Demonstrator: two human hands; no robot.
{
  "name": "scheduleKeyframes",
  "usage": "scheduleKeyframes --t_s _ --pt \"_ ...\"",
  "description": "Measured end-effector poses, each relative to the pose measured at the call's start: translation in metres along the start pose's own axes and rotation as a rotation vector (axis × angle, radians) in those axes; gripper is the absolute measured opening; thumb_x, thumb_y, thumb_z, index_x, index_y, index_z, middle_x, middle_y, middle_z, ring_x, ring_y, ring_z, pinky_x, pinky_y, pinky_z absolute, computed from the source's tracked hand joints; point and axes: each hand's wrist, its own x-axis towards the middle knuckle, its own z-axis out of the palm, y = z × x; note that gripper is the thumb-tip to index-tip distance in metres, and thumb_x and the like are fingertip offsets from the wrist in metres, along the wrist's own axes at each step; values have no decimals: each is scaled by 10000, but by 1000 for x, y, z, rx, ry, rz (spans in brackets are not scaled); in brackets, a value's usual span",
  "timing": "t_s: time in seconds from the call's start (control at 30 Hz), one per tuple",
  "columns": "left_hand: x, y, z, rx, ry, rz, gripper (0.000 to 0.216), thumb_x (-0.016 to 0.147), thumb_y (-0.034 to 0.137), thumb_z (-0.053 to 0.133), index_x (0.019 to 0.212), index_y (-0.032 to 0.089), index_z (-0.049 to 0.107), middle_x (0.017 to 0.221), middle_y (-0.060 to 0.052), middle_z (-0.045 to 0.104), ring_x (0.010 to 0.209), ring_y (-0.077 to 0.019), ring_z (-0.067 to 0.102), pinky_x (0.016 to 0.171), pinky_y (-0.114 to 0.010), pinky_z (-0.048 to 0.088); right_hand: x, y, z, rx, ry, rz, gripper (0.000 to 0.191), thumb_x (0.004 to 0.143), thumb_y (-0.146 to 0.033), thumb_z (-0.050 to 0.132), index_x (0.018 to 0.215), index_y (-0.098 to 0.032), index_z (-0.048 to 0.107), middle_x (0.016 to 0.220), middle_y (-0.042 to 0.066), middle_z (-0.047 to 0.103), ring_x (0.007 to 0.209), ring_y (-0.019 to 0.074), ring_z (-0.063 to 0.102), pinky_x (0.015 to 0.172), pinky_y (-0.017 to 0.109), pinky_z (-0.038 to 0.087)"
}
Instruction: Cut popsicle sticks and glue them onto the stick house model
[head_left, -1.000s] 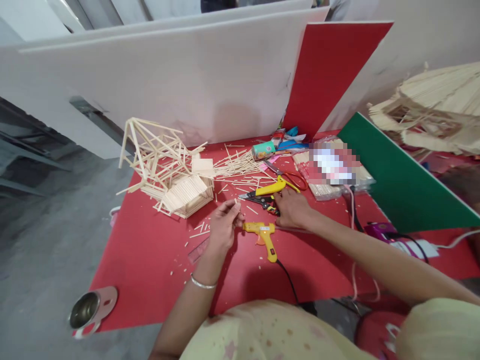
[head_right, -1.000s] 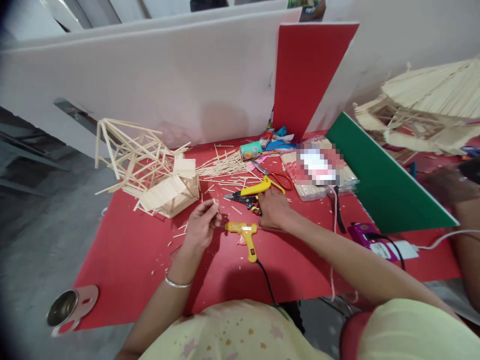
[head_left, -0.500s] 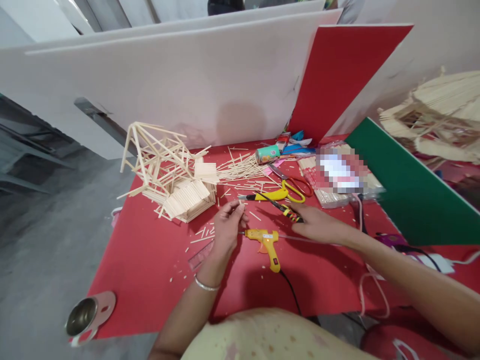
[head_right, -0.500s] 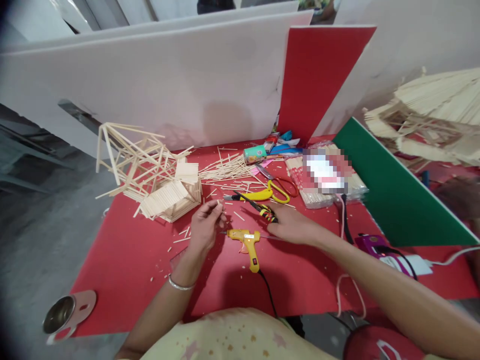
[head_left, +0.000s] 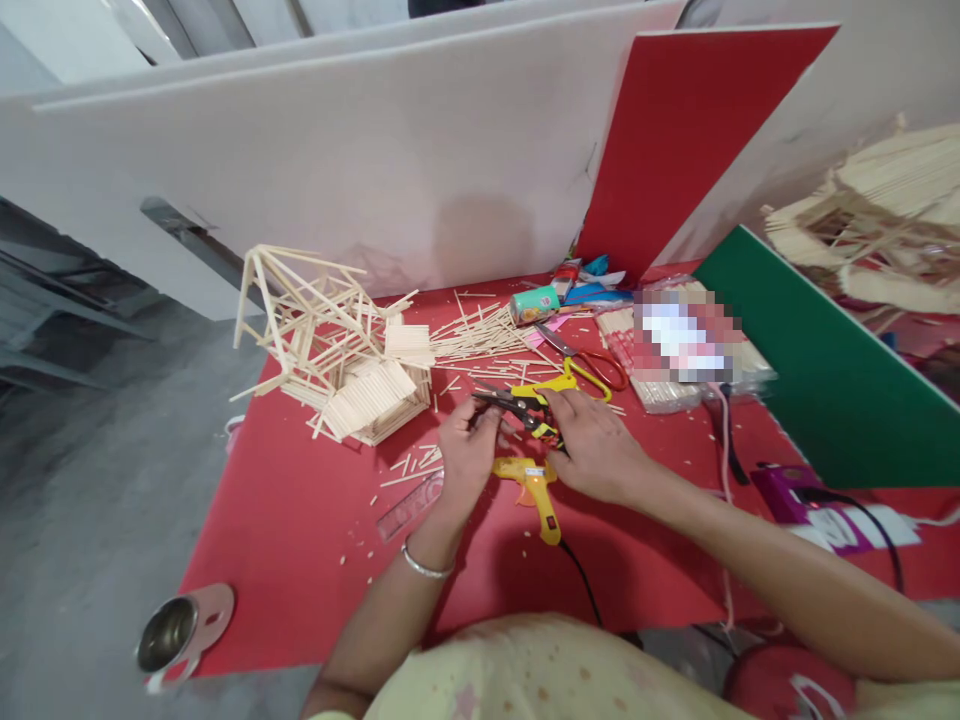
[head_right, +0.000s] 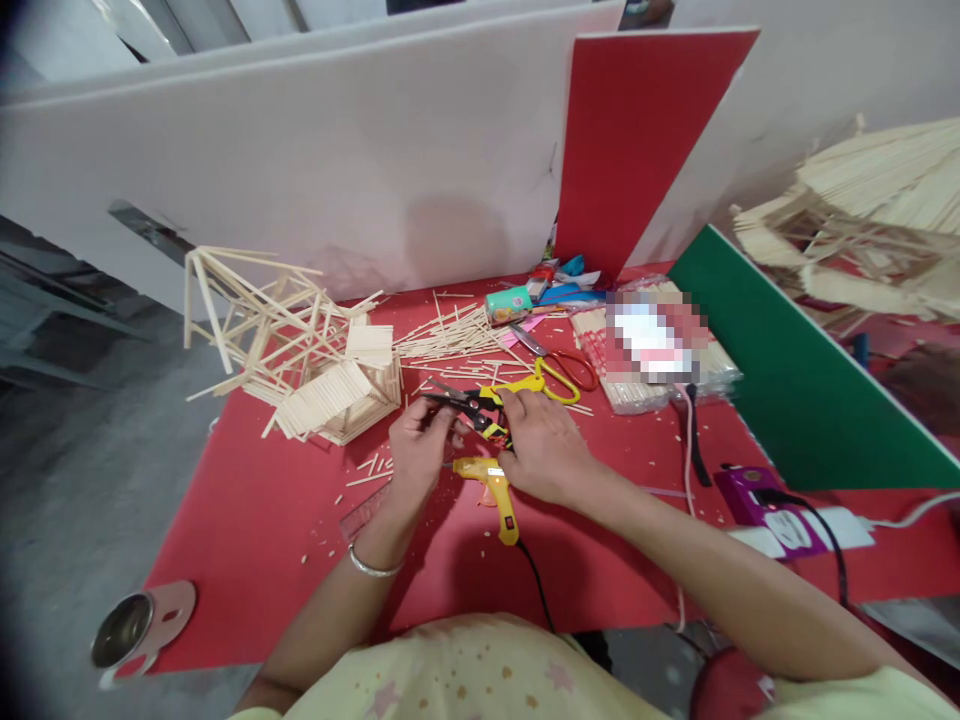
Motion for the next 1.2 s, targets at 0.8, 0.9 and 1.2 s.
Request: scheduleKeyframes --t_s 0.8,0.9,1.2 --pt "3 -19 6 7 32 -29 73 811 266 714 824 199 738 622 11 658 496 -137 607 507 -242 475 1 11 25 141 -177 95 378 791 -214 504 1158 -125 521 920 135 689 831 275 644 745 354 460" --pt "5 -18 8 -33 17 -62 86 820 274 709 812 190 721 580 9 653 506 -149 627 535 -255 505 4 16 22 188 -107 4 534 759 -183 513 1288 -118 473 1116 162 657 1024 279 614 878 367 465" --pt "7 -18 5 -9 4 -53 75 827 241 680 777 187 694 585 7 673 509 -143 639 533 -240 501 3 14 23 111 -43 -45 732 727 -189 533 1428 -50 376 1276 222 557 1208 337 512 1031 461 421"
